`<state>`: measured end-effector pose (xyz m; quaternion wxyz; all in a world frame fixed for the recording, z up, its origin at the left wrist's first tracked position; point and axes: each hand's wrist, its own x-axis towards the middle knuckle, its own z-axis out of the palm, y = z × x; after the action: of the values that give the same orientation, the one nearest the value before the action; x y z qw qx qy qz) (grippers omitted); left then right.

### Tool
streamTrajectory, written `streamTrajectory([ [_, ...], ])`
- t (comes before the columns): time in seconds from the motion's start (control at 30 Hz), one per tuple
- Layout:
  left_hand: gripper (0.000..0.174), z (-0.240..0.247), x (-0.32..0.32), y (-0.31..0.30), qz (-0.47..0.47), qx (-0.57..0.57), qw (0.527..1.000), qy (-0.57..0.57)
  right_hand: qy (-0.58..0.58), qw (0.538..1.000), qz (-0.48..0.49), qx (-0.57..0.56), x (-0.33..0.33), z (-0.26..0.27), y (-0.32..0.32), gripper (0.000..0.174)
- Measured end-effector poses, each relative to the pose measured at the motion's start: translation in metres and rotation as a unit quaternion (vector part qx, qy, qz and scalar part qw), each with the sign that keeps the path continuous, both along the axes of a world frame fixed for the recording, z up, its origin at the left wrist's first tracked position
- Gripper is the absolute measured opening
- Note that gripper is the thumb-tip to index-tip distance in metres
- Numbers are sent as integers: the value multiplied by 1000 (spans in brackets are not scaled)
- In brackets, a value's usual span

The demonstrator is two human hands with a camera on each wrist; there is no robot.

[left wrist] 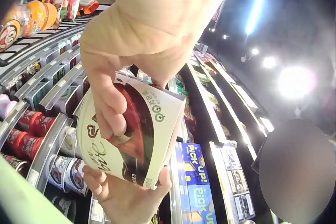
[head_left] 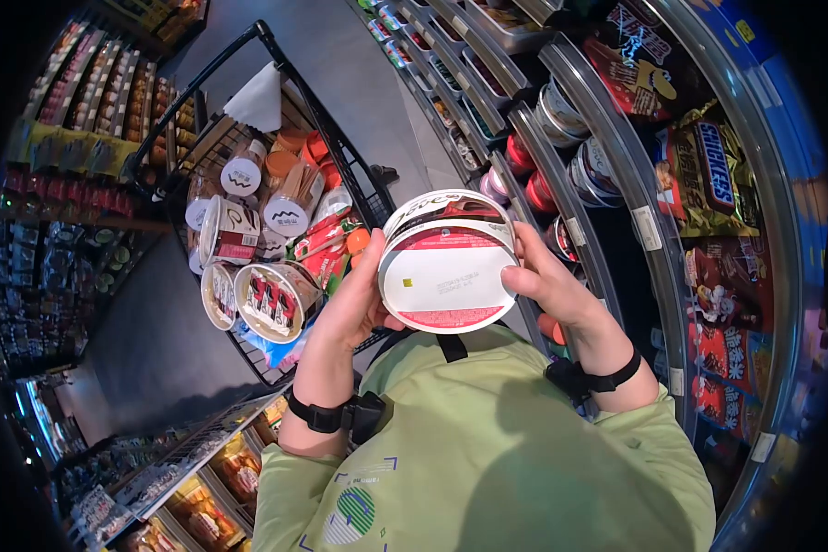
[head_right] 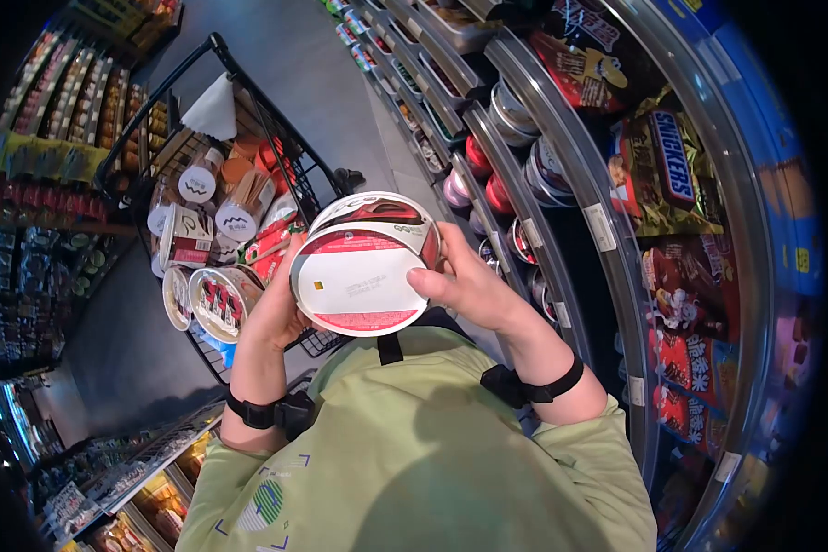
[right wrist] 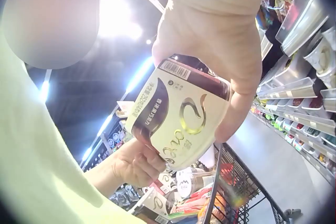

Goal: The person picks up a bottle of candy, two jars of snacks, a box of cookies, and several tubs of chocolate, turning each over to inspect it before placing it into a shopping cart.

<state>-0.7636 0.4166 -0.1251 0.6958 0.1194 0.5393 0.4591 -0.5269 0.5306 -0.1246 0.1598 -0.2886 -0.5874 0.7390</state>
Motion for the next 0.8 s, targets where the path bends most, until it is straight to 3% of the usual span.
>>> streamTrajectory([
  [0.1, 71, 4, 4, 1, -11, -25, 999, 45, 0, 999, -24, -21, -4, -7, 1, 91],
  [0.13, 71, -6, -2, 3, -7, -25, 999, 44, 4, 998, -46, -53, -6, -8, 2, 90],
  [0.2, 63, -52, -19, 7, 26, -17, 981, 189, -13, 997, -42, -55, -6, -6, 5, 89],
  [0.23, 63, -72, -16, 8, 30, -16, 982, 188, -7, 997, -53, -63, -6, -7, 7, 90],
  [0.27, 54, -91, -10, 11, 43, 15, 916, 399, -1, 995, -63, -71, -4, -8, 8, 92],
  [0.3, 48, -111, -5, 13, 54, 44, 804, 590, -10, 995, -60, -77, -1, -9, 11, 93],
  [0.33, 48, -132, 1, 12, 55, 44, 805, 589, -11, 995, -59, -77, 1, -9, 13, 93],
  [0.4, 48, -164, 13, 10, -13, 69, 663, 746, -19, 996, -50, -69, 7, -5, 17, 93],
  [0.43, 57, -164, 16, 16, -45, 6, 710, 702, -39, 996, -40, -74, 12, -2, 19, 93],
  [0.47, 57, -164, 20, 19, -44, 6, 711, 702, -39, 996, -40, -74, 16, -4, 20, 93],
  [0.53, 64, -163, 28, 24, 59, 20, 659, 749, -29, 996, -58, -68, 23, -11, 22, 94],
  [0.8, 67, -152, 41, 25, 15, -22, 686, 727, -33, 995, -44, -81, 36, -13, 34, 95],
])
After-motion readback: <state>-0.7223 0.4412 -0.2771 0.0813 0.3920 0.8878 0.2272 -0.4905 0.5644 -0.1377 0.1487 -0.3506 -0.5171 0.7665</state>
